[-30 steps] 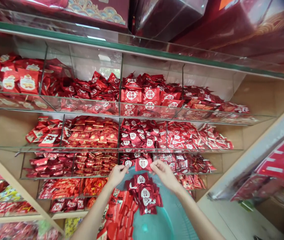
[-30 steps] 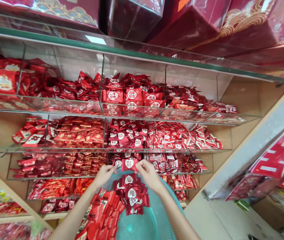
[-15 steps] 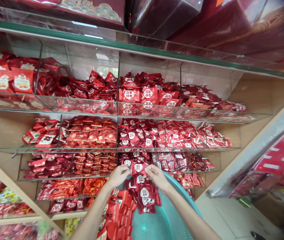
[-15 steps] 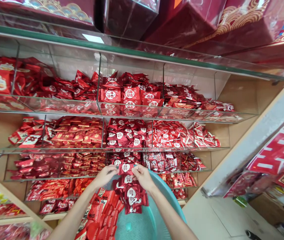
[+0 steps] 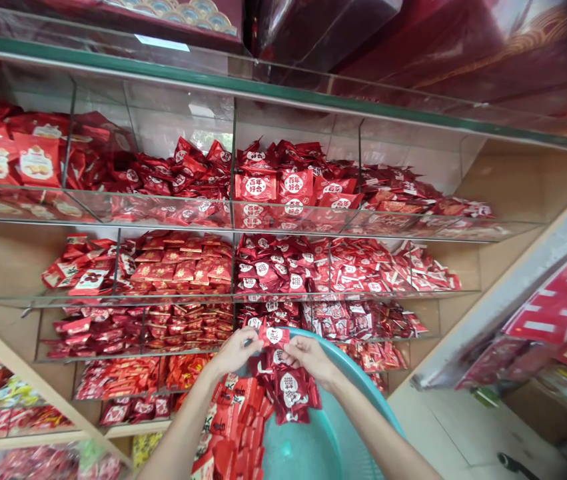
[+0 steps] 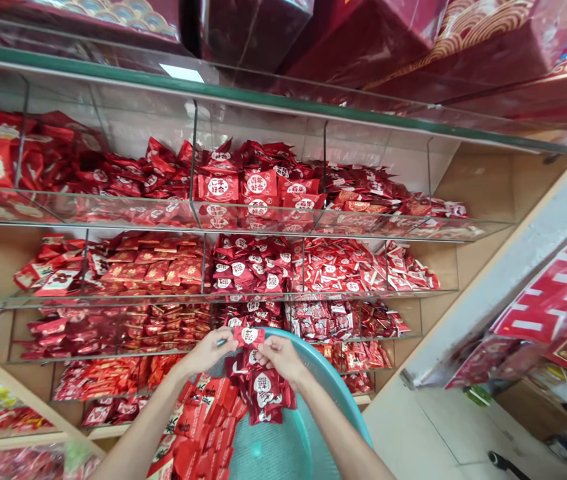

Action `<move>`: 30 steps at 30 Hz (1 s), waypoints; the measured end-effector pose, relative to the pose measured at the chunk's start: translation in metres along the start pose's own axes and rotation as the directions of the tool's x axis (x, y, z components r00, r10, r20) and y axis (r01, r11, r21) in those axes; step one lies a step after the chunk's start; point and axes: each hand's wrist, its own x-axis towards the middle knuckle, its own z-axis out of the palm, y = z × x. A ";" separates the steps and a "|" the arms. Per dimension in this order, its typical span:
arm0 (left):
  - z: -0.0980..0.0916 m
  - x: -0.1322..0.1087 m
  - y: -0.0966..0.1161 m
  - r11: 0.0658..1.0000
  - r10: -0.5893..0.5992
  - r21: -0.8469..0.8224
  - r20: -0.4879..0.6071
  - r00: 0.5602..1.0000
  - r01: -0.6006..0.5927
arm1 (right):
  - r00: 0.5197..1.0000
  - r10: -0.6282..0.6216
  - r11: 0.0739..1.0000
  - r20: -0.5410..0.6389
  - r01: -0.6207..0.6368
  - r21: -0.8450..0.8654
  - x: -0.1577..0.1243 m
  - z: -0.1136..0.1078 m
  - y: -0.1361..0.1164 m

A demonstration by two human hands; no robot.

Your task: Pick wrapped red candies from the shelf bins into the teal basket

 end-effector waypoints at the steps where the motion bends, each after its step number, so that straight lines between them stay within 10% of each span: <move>1: 0.000 0.000 0.000 1.000 0.000 0.002 0.004 1.000 0.000 | 1.000 -0.003 1.000 0.003 0.003 0.000 0.000 0.000 -0.001; 19: -0.002 0.000 0.015 0.990 -0.112 -0.082 -0.015 0.994 0.111 | 1.000 -0.012 0.998 -0.025 0.014 0.066 -0.008 -0.030 -0.008; 30: 0.004 0.000 0.008 0.980 -0.123 0.143 -0.096 0.988 0.136 | 0.992 0.129 0.991 0.009 -0.129 0.032 -0.017 -0.058 -0.014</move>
